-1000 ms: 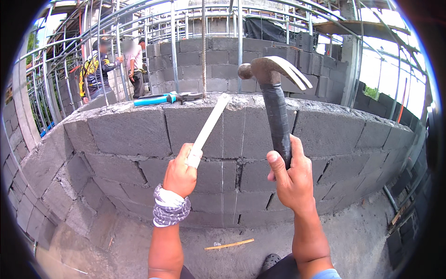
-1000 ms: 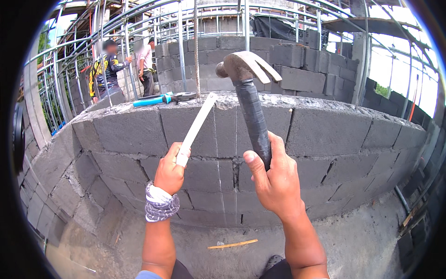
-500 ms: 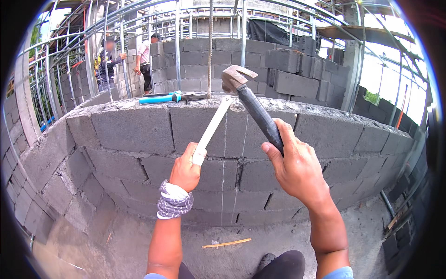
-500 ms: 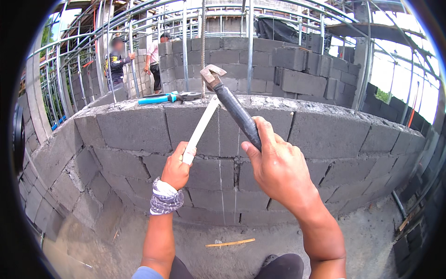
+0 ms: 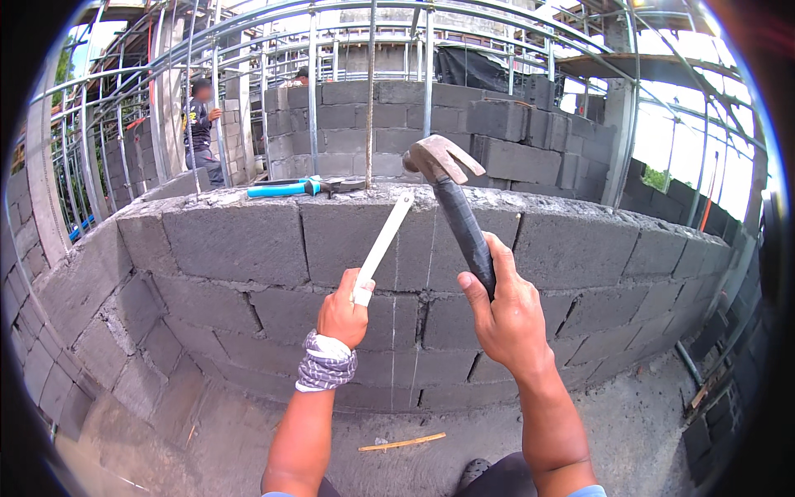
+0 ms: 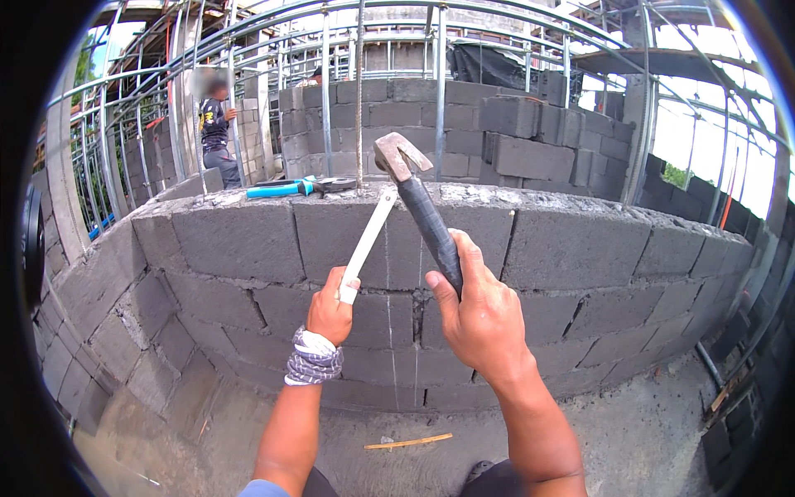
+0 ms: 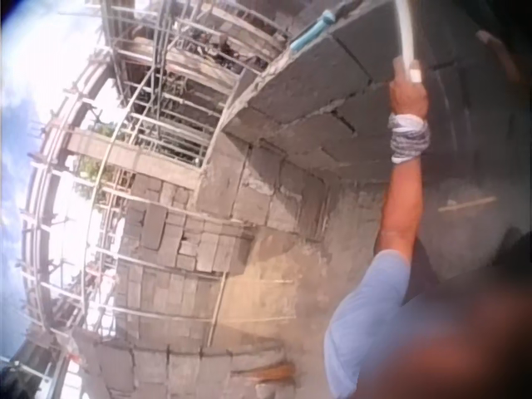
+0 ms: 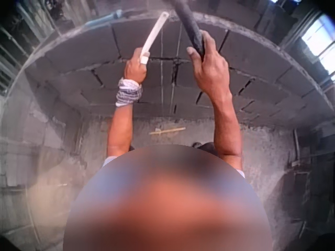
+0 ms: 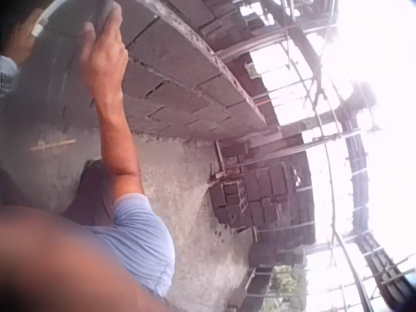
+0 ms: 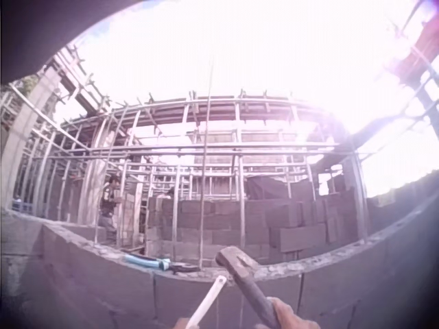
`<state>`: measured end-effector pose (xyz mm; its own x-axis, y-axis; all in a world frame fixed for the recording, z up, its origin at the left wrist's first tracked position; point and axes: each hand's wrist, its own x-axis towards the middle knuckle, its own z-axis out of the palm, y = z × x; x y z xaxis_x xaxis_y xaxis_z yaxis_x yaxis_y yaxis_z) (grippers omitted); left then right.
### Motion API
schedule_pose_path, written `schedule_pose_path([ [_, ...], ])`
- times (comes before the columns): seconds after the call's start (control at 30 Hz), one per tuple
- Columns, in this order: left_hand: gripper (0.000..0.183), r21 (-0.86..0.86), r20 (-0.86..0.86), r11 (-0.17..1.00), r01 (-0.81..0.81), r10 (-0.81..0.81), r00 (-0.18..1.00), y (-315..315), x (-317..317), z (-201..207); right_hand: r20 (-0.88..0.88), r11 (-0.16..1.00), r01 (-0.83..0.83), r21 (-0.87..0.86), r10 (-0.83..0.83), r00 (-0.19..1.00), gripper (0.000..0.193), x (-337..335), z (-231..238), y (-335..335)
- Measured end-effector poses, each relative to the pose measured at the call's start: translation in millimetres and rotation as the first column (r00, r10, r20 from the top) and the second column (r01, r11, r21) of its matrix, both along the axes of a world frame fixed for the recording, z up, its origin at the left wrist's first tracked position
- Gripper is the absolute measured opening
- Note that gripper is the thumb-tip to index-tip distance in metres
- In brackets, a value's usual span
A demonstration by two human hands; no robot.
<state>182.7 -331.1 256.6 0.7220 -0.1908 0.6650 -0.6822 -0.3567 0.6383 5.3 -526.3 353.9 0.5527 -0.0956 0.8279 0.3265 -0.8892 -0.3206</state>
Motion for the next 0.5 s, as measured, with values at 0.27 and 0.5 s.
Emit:
schedule_pose_path([
  [0.27,0.025,-0.197,-0.090,0.944,0.265,-0.287,0.954,-7.3,0.5,3.5,-0.092,0.868,-0.047,0.494,0.106,0.990,0.057,35.1,-49.2,1.9],
  [0.5,0.023,-0.100,-0.021,0.981,0.166,-0.169,0.985,-19.9,-5.4,2.0,0.242,0.829,-0.283,0.482,0.185,0.952,0.058,35.0,-50.4,-4.1],
])
